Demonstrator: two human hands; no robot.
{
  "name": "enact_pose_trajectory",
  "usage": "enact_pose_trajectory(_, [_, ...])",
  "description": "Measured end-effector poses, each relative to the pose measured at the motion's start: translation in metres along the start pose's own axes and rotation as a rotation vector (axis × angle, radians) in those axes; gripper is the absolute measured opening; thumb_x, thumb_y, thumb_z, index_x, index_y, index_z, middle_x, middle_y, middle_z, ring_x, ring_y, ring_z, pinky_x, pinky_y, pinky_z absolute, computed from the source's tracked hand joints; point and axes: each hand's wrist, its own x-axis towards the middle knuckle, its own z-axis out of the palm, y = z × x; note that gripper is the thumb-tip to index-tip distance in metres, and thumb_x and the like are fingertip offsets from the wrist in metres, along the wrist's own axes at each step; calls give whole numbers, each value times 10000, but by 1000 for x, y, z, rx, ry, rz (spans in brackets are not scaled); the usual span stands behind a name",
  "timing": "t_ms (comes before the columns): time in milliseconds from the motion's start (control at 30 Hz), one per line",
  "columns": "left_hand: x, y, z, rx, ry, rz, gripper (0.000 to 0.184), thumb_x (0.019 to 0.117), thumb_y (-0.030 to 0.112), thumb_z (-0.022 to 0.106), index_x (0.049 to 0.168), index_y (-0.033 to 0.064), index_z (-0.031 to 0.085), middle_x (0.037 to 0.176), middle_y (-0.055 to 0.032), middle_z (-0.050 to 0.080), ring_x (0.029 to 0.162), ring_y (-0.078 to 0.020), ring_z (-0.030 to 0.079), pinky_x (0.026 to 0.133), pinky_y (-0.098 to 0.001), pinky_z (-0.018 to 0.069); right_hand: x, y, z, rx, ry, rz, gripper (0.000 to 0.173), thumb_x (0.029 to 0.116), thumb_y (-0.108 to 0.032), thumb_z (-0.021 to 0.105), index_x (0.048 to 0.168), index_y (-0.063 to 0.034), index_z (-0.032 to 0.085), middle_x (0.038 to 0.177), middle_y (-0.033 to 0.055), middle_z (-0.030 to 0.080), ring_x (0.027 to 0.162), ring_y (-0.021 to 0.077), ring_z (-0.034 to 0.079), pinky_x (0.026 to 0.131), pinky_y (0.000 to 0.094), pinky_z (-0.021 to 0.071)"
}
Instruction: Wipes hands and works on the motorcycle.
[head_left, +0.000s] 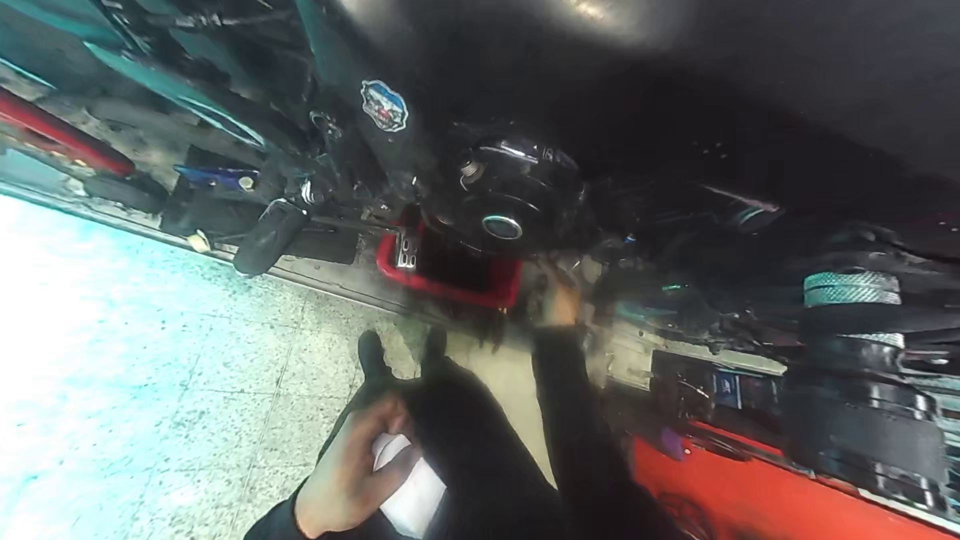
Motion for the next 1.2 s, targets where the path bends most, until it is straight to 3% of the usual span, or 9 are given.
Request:
enact_pose_trajectory(233, [-13,-6,-8,-34,-3,-2,215,909,287,698,960,135,554,776,40,624,695,-47,607,620,-231,526,3,-4,-7,-76,-47,4,227,995,-188,645,806,-62,637,553,-21,488,402,72,411,392,238,409])
enact_pose_trajectory(367, [-18,-12,-10,-64,16,-10,200,898,283,696,944,142,561,767,46,625,674,-45,602,592,-231,518,-9,4,-18,-90,-59,-54,185,978,-130,643,819,-38,663,547,-15,496,411,73,404,394,243,390])
enact_pose_trajectory(667, [-21,-31,-12,-157,-16,-11,210,927,306,687,953,131,575,771,49,617,663,-32,577,574,-217,496,-20,29,-36,-128,-169,-169,101,913,-89,689,933,10,695,609,16,590,449,84,479,421,256,448])
enact_pose_trajectory(800, [-23,-36,-13,-148,-31,-12,207,925,311,686,948,133,584,774,52,616,664,-23,573,568,-210,492,-20,33,-37,-335,-175,-256,172,874,-97,746,1004,9,709,744,18,693,599,83,621,560,271,561])
enact_pose_trajectory(1000, [-26,-36,-16,-125,-26,-27,216,917,318,693,945,136,582,771,53,616,658,-25,571,562,-215,490,-8,46,-35,-600,-206,-305,221,836,-176,801,991,-28,748,737,4,706,622,82,647,598,297,578])
enact_pose_trajectory(1200, [-28,-32,-17,-104,-10,-25,205,916,307,694,942,136,583,776,49,623,672,-32,582,581,-222,501,35,62,-18,-960,-162,-180,287,827,-354,829,971,-110,779,867,25,755,806,146,705,794,434,576])
